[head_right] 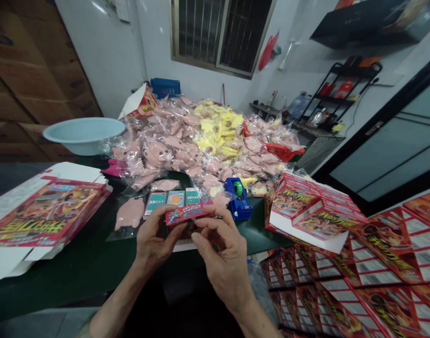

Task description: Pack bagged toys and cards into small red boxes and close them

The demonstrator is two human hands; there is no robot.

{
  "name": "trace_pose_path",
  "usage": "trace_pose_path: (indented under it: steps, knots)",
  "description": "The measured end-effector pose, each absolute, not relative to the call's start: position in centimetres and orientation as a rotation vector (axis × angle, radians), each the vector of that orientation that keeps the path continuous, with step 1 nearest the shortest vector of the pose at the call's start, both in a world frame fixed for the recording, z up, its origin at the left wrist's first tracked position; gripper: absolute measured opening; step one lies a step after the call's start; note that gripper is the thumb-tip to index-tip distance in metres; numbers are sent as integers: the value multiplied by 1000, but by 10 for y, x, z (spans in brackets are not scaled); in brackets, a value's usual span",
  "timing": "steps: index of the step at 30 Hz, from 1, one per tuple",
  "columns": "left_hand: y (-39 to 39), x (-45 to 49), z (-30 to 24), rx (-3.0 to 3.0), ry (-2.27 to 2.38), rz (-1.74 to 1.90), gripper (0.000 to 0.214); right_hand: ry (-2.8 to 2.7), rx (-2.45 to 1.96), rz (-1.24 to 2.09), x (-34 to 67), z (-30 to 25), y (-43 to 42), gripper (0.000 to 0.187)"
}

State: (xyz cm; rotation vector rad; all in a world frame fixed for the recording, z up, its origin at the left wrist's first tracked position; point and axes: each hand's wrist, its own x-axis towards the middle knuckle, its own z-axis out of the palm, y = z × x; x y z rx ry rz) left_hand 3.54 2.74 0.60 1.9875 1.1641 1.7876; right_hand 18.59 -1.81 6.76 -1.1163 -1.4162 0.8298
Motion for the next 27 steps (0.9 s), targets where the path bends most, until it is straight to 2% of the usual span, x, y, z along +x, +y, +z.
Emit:
trace_pose_path:
  steps: [4,8,27]
  knots:
    - [27,35,6,1995,1138,1777,33,-1171,-1077,1250,184,62,-9,12]
    - [28,34,7,2041,1059,1802,34,-962,-1024,1490,184,59,-3,22]
    - [25,27,19,2341,962,1745,34,-625,-1192,1827,187,80,-10,36]
